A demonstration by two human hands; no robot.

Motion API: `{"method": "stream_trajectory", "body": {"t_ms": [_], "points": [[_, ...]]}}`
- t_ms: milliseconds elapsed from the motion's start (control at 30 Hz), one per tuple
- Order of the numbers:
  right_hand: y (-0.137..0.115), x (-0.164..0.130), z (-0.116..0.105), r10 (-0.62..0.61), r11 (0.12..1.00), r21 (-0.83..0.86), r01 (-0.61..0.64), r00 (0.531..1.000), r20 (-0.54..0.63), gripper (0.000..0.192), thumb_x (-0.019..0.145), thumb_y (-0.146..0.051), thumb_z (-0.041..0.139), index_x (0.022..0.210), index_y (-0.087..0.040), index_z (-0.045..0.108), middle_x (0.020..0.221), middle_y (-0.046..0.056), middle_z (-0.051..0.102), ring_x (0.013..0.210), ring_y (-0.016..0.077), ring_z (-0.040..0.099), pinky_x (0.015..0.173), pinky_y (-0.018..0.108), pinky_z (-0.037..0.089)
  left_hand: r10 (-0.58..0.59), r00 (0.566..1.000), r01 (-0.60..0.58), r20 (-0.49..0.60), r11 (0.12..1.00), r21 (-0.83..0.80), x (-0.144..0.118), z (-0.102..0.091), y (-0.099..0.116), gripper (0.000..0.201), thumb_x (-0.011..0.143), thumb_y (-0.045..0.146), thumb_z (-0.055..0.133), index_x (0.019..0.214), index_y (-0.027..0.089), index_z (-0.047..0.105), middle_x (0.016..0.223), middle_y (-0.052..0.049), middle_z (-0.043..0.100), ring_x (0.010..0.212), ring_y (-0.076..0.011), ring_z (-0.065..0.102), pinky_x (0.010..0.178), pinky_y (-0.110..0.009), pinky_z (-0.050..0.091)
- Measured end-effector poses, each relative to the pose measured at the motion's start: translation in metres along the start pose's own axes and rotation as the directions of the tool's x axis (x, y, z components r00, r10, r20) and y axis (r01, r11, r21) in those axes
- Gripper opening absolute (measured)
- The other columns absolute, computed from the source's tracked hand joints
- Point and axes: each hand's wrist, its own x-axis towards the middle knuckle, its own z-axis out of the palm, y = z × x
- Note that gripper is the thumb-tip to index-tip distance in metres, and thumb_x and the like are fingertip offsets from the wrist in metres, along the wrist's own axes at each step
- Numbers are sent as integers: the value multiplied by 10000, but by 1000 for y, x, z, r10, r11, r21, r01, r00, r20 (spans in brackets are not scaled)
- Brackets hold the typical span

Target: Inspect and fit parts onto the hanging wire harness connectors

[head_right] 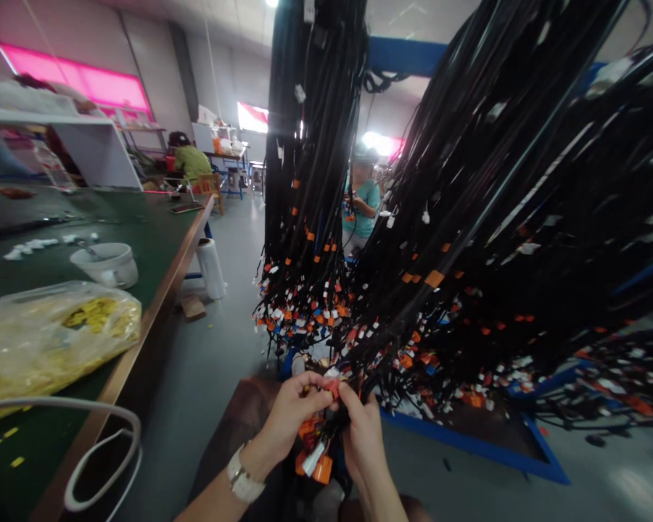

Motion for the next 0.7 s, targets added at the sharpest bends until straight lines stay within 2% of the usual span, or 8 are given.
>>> {"method": "stream_trajectory", "body": {"t_ms": [133,267,433,700], "points": [[0,-2,1,1,1000,2,-1,1000,29,292,610,-297,793,832,-174,649,752,12,717,668,158,639,642,251,496,3,996,1,87,999,-40,-1,0,2,489,600,272,803,1033,132,623,783,-28,650,640,-112,607,674,-231,455],[-1,-3,0,8,1000,14,-9,1000,12,303,596,-300,802,826,-180,646,747,5,711,670,169,642,629,257,497,52,984,-59,171,997,39,-3,3,5,425,672,307,751,1052,142,655,785,-28,638,668,-105,568,694,-225,449],[-2,-4,-3,9,1000,10,-9,1000,7,273,600,-295,799,793,-175,648,710,-3,697,639,156,627,605,245,494,141,970,-179,200,965,190,-4,5,4,375,731,354,683,1035,136,659,756,-35,622,654,-121,540,650,-228,438],[-2,-5,-4,3,1000,9,-3,1000,15,248,602,-293,795,761,-166,653,679,-3,686,612,145,616,592,237,496,197,962,-247,189,921,300,-7,7,0,367,758,376,630,1040,143,663,733,-45,611,600,-123,502,611,-228,436]]}}
